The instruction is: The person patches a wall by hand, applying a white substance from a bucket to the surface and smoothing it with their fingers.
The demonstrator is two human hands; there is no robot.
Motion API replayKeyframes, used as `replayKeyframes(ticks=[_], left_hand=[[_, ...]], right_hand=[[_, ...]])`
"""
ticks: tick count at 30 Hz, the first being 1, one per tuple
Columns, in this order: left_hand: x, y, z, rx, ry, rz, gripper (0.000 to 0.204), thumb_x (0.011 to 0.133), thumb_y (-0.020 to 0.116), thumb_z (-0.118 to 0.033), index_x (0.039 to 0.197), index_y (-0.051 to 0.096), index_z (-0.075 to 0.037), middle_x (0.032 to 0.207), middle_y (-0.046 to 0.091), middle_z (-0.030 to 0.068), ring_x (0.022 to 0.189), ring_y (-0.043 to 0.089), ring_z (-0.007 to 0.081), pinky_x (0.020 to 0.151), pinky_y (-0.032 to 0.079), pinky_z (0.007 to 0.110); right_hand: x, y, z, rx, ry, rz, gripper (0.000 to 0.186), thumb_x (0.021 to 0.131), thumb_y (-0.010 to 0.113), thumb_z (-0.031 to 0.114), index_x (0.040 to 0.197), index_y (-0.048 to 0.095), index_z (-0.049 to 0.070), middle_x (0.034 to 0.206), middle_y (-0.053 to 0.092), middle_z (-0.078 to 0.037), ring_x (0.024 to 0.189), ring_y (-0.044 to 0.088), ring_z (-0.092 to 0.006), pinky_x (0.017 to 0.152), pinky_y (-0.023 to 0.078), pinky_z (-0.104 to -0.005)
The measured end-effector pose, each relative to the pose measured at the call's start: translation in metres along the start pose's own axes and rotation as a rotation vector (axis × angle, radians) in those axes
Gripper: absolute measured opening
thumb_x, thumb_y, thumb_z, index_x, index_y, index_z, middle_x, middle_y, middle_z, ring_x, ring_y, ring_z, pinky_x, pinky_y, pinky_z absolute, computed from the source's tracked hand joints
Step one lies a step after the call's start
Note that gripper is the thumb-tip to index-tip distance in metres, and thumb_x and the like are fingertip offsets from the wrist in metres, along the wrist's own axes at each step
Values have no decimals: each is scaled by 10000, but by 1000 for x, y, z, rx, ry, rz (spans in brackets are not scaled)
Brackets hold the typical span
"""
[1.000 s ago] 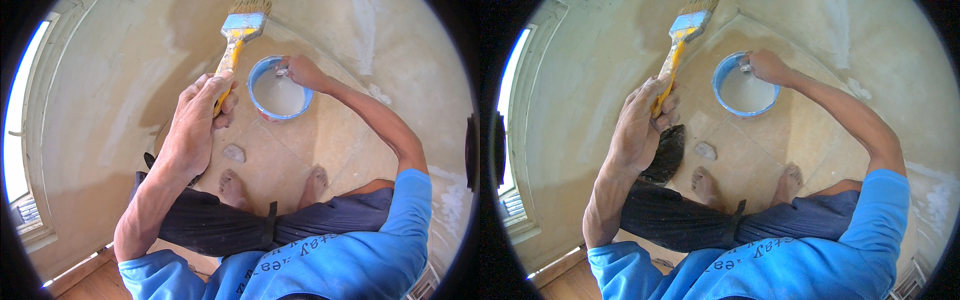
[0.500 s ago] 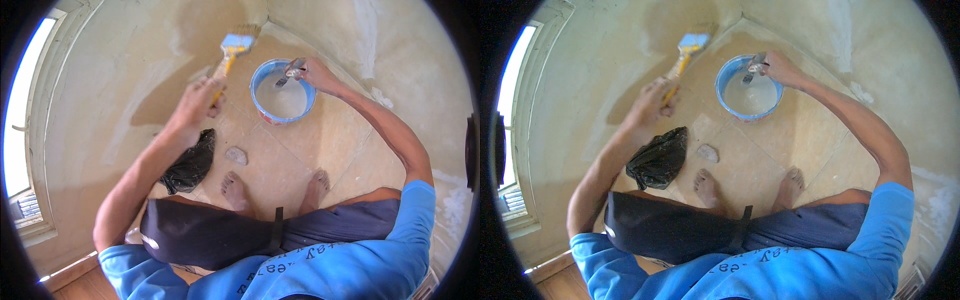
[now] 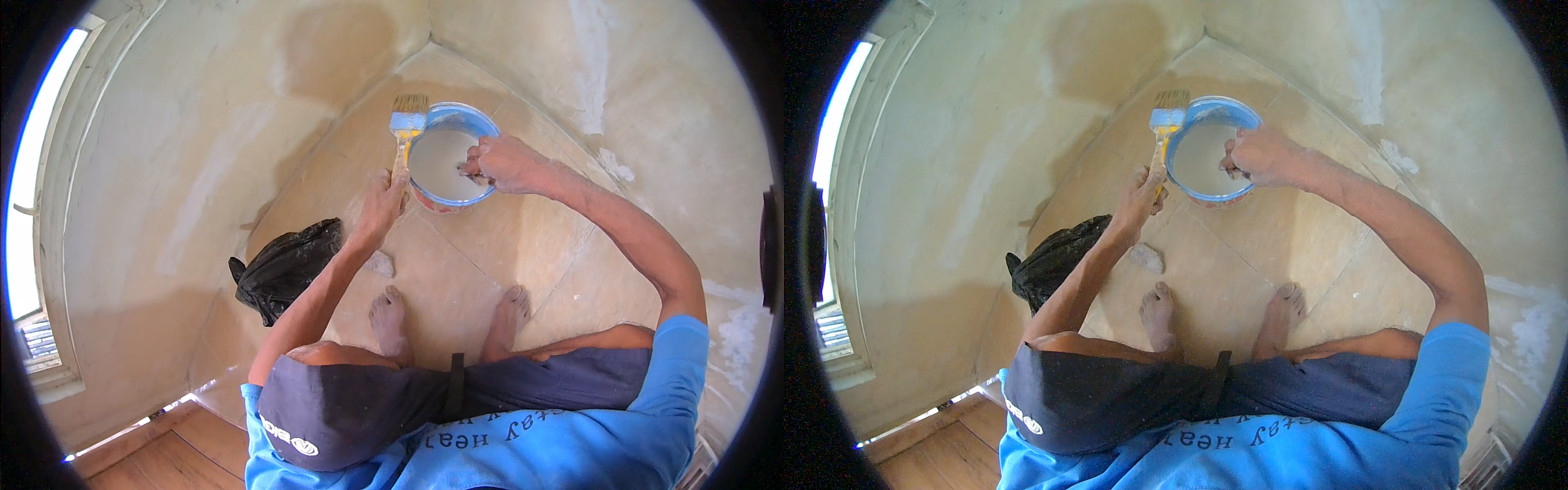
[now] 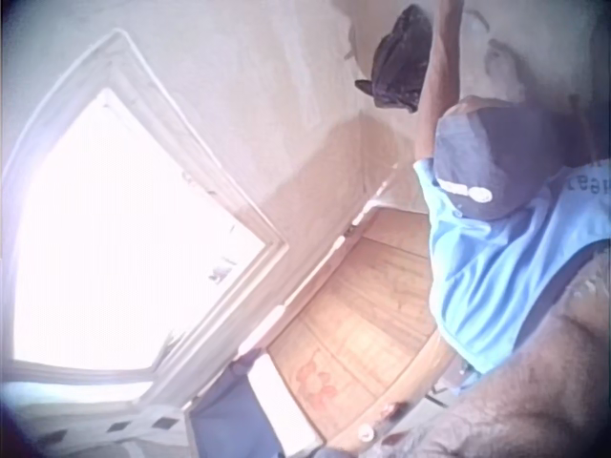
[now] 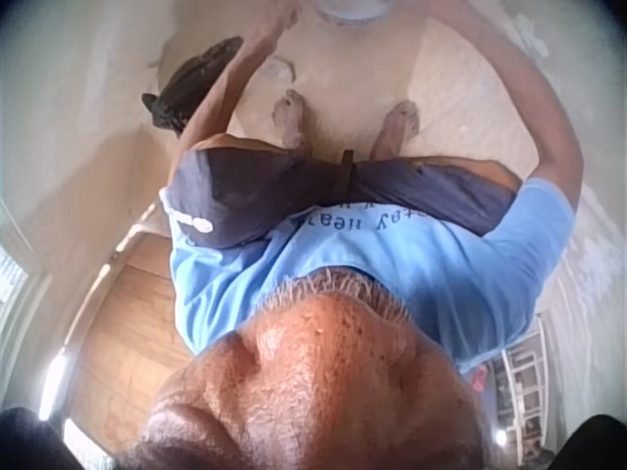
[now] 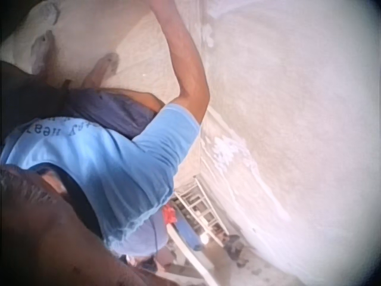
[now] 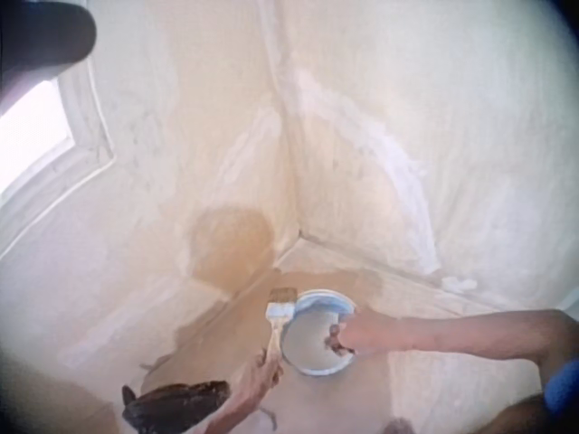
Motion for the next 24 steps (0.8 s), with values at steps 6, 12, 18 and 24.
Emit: replayKeyframes(ticks=[6, 12, 18, 24], left_hand=[[3, -1, 2, -31, 68, 82, 330, 1012, 489, -408, 941, 453, -89, 705, 425, -23, 602, 371, 69, 529, 300, 237], [7, -7, 16, -58, 92, 99, 358, 1023, 457, -448, 922, 432, -105, 717, 378, -37, 631, 345, 66, 555, 296, 230], [6, -5, 20, -92, 86, 90, 375, 1035, 414, -456, 934, 438, -96, 743, 395, -18, 654, 367, 75, 581, 323, 241], [0, 7, 16, -40, 142, 12, 382, 1044, 382, -445, 955, 452, -80, 737, 417, -9, 648, 377, 82, 585, 333, 254]], right_hand=[[-8, -14, 22, -7, 8, 183, 435, 752, 602, -38, 1121, 713, 163, 1045, 658, -41, 1075, 581, -270, 911, 451, -425], [-15, -46, 6, 31, 122, -49, 421, 757, 560, -28, 1140, 691, 88, 1095, 657, -83, 1095, 580, -286, 918, 457, -419], [-154, -50, -7, 240, 616, -62, 512, 912, 510, 26, 1410, 483, 143, 965, 656, -159, 926, 627, -336, 823, 504, -422], [-351, 137, 71, 934, 1656, -51, 492, 961, 434, 118, 1452, 404, 115, 1003, 624, -150, 956, 582, -294, 876, 454, -413]])
Point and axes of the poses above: each hand's wrist, its own x-axis towards the middle knuckle, its own y-axis out of the palm, z = x × y, the point moved 3 cm from there along x, towards the middle knuckle
